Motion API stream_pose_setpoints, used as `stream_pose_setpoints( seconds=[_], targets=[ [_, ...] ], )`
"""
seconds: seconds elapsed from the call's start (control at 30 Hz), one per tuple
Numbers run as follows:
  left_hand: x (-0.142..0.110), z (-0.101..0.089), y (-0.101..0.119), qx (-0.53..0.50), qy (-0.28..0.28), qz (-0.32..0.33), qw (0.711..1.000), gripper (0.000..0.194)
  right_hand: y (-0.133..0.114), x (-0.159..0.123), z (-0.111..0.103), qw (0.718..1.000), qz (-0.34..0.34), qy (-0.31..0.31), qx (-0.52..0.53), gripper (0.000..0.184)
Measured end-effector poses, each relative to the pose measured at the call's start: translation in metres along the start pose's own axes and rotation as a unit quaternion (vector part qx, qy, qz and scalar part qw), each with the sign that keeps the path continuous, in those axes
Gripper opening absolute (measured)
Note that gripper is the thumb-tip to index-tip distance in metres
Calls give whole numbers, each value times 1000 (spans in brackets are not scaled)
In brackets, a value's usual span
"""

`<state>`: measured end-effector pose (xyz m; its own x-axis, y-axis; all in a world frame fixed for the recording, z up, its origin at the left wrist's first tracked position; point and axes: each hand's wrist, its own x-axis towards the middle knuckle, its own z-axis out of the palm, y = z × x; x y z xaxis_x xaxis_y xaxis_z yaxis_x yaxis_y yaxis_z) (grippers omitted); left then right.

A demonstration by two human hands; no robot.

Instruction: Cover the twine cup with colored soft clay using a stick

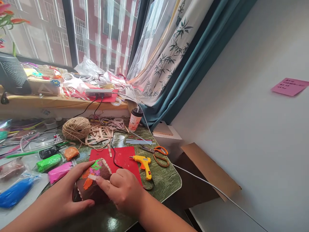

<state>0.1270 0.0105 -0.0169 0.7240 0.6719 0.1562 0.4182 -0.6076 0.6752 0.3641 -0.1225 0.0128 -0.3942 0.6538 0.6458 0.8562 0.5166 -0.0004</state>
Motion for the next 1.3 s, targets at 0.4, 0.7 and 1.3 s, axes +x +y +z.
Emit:
stream_pose_setpoints(
  seconds=[0.4,0.7,1.3],
  targets=[
    [6,-12,19,-16,2,-13,1000,88,1,6,5,995,-48,-45,-72,33],
    [6,-11,15,7,0,-6,1000,89,2,7,8,998,-19,-11,-55,36],
    [3,-8,11,27,3,-1,1000,90,4,12,3,998,7,-19,-54,42]
  ],
)
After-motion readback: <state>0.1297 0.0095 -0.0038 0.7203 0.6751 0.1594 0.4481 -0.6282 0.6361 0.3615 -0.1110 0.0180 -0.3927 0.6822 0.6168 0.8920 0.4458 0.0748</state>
